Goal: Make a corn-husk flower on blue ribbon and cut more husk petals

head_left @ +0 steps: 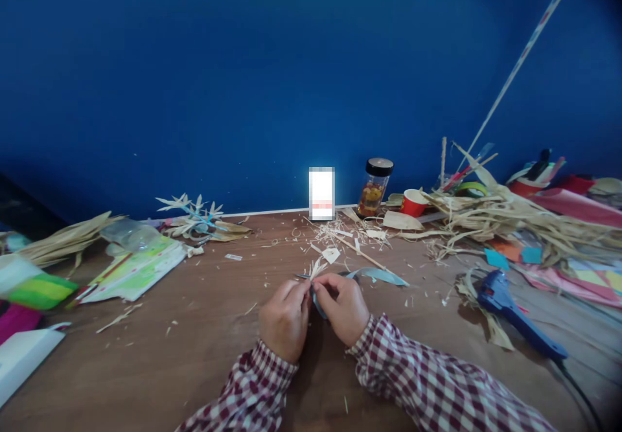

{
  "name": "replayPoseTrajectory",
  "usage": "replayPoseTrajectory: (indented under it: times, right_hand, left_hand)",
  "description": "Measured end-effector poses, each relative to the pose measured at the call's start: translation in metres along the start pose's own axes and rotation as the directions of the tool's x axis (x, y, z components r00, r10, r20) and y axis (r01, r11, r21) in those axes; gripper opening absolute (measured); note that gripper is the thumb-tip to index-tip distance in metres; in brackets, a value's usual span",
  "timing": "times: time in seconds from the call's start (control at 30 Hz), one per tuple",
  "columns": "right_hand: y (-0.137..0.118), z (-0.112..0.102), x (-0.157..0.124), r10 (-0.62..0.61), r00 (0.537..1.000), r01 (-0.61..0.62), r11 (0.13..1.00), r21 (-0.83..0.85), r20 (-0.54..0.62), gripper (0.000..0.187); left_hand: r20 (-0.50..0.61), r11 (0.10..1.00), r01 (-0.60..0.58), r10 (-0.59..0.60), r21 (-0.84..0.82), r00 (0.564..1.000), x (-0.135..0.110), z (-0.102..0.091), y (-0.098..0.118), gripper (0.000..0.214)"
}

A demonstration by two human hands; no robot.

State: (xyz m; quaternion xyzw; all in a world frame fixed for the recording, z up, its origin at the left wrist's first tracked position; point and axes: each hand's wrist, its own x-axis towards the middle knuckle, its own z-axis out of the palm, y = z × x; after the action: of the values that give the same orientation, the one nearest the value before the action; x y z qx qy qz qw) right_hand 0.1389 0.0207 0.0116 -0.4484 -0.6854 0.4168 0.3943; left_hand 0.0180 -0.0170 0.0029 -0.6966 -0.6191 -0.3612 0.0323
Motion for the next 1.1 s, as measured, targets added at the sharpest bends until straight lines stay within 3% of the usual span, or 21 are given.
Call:
replayPoseTrajectory:
  times: [0.23, 0.43, 0.57, 0.73, 0.93, 1.1]
  right_hand:
    - [-0.002, 0.001, 0.003, 0.069, 0.995, -0.059, 0.987, 0.150, -0.065, 0.023]
    - [-0.002, 0.000, 0.006, 0.123, 0.989, -0.097, 0.956, 0.277, -0.076, 0.021]
    - [0.003, -0.002, 0.011, 0.175, 0.984, -0.150, 0.919, 0.366, -0.037, 0.022]
    - [0.006, -0.006, 0.015, 0.188, 0.982, -0.185, 0.907, 0.379, 0.029, 0.023]
    - [0.002, -0.009, 0.013, 0.143, 0.988, -0.156, 0.944, 0.291, 0.065, 0.021]
    - [0.000, -0.008, 0.010, 0.083, 0.991, -0.103, 0.971, 0.215, 0.102, 0.016]
  left_hand:
    - [-0.028, 0.985, -0.107, 0.112, 0.136, 0.993, -0.004, 0.003, 0.001, 0.029]
    - [-0.036, 0.995, -0.076, 0.078, 0.060, 0.996, -0.005, 0.006, 0.004, 0.035]
    - [-0.017, 0.979, 0.021, -0.025, -0.202, 1.000, 0.000, 0.000, 0.010, 0.033]
    - [0.058, 0.867, 0.184, -0.178, -0.463, 0.982, 0.005, -0.008, 0.010, 0.028]
    - [0.168, 0.681, 0.412, -0.396, -0.605, 0.903, 0.008, -0.011, 0.000, 0.031]
    - [0.291, 0.604, 0.494, -0.407, -0.626, 0.866, 0.009, -0.008, -0.005, 0.029]
